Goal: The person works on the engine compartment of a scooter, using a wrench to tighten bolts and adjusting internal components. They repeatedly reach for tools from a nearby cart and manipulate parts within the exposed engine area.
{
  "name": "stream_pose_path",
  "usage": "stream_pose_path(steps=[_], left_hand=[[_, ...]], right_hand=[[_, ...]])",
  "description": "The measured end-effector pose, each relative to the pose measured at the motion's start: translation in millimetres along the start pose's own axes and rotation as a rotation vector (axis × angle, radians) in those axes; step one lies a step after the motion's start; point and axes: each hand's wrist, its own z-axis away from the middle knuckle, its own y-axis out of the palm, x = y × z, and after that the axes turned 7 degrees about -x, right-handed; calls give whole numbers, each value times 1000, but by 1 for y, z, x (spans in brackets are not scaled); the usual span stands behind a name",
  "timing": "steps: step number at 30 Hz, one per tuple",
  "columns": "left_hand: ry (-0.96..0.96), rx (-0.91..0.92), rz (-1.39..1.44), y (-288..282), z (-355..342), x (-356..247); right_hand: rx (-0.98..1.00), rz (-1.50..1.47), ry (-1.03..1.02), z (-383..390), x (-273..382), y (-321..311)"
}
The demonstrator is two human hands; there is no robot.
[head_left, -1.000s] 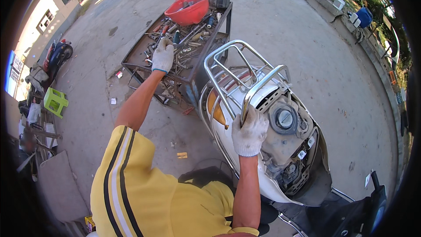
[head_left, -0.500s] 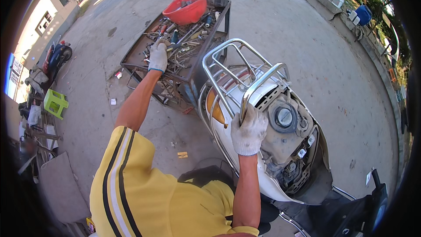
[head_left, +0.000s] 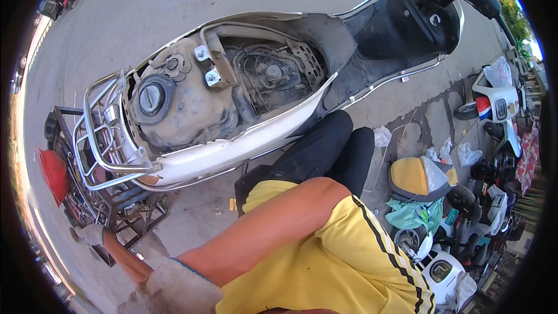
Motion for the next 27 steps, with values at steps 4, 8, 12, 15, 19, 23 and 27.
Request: stream_pose_path(steps=[4,8,12,15,19,23,27], left_hand=[[149,82,443,2,-36,-58],[362,53,285,-6,-25,-89],[637,-59,-143,-4,15,-141],[450,72,327,32,20,-156],[-173,286,656,43,8,-139],[-376,160,634,31,-6,-102],[-455,53,694,27,18,-113]], right_hand=[[49,-22,18,-7,16,0],[42,-3,29,-9,21,5],[14,22,53,-6,27,-1],[13,33,60,-2,37,-18],[52,15,91,1,31,-28],[163,-23,183,0,-2,-14],[311,248,375,22,-26,-16]])
